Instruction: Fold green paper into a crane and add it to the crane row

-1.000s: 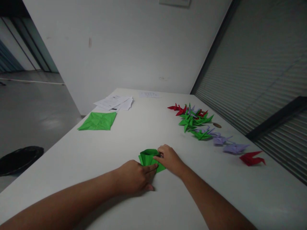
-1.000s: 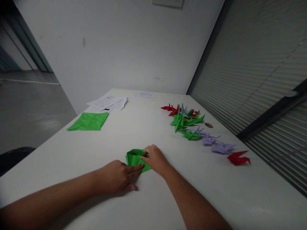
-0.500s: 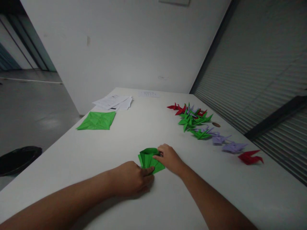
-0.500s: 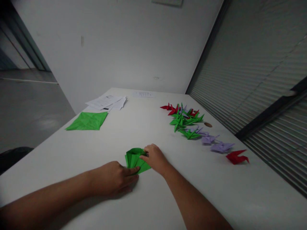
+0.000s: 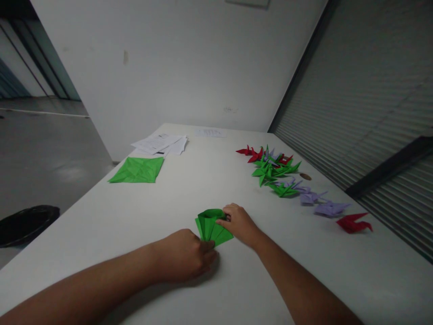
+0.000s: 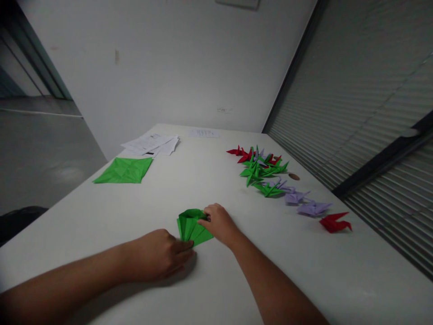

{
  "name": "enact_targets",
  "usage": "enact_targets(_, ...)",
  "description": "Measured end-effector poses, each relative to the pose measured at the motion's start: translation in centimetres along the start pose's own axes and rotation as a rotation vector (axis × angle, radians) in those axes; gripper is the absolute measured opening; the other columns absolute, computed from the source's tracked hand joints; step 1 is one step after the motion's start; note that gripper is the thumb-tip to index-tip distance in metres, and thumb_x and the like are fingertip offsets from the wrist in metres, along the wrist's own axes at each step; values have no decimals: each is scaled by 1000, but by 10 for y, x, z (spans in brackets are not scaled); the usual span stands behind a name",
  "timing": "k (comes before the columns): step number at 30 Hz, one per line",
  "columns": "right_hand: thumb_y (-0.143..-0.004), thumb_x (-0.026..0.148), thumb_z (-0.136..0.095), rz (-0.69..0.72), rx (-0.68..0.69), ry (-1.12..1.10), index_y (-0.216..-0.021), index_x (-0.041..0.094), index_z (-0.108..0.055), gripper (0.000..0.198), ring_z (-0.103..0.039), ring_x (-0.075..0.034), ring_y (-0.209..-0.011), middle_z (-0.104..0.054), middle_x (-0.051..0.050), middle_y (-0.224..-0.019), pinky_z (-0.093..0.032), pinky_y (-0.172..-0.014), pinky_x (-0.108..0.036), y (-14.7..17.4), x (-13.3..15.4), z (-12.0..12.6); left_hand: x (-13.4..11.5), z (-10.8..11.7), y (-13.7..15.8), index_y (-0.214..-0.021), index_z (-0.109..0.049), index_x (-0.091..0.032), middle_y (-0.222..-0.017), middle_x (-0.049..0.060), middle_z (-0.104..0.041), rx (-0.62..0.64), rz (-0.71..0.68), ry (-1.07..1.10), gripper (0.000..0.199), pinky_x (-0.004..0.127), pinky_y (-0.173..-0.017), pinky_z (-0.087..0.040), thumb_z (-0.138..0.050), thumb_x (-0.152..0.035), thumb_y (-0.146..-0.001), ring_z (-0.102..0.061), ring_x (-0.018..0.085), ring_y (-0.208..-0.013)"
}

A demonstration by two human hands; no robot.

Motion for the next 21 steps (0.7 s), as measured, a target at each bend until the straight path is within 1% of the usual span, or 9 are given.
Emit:
enact_targets(3,-81,18,-81,-13,-8,-31,-60,19,-51,36,-49,-16,-68,-51,3,-65,-32,-64,-27,0,-1,1,0,-1,0,-111,-64,-18,-91,12,-71,-15,3,16,18,30,-58,-54,-50,-24,-101,-68,20,-65)
enact_targets(6,-83,21,-77,-38,-23,-103,-63,18,-57,29,-50,-16,-68,-53,2,-67,-34,-63,-28,1,-4,1,1,-3,0,-110,-65,-18,-91,11,-71,-14,1,22,18,31,-60,-54,-50,-25,-101,-67,20,-65)
enact_targets(10,-84,26,-73,-100,-24,-240,-66,17,-62,23,-49,-15,-64,-52,3,-66,-33,-59,-27,2,-9,3,4,-2,0,-101,-66,-19,-88,9,-72,16,-6,18,13,31,-58,-52,-56,-26,-99,-66,20,-64)
enact_targets(12,-84,30,-71,-137,-14,-307,-66,17,-60,25,-46,-13,-60,-49,4,-62,-31,-56,-26,3,-12,3,6,0,0,-96,-65,-19,-85,8,-72,16,-12,16,10,31,-56,-51,-58,-26,-98,-67,20,-64)
enact_targets(15,-85,40,-68,-161,-3,-364,-62,18,-56,34,-43,-13,-57,-46,5,-58,-29,-54,-26,3,-15,3,9,4,0,-92,-64,-19,-80,6,-72,-10,-16,25,8,31,-54,-48,-60,-25,-96,-67,19,-62)
enact_targets(18,-86,47,-66,-152,-3,-404,-60,19,-52,41,-42,-12,-56,-45,5,-58,-30,-53,-26,2,-18,2,12,7,1,-91,-65,-20,-79,5,-72,-5,-20,38,7,31,-53,-47,-63,-25,-95,-67,19,-62)
enact_targets(21,-86,50,-66,-146,-3,-460,-63,18,-55,41,-44,-13,-58,-47,4,-59,-32,-54,-25,1,-18,2,14,9,2,-91,-64,-20,-79,5,-72,-1,-29,59,7,31,-55,-47,-64,-26,-95,-68,19,-64)
Point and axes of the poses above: each hand's wrist, its own y-axis away from the middle knuckle, its own z-axis out of the back of the hand, x = y × z, the point moved 1 cm from there along -y, towards the middle knuckle
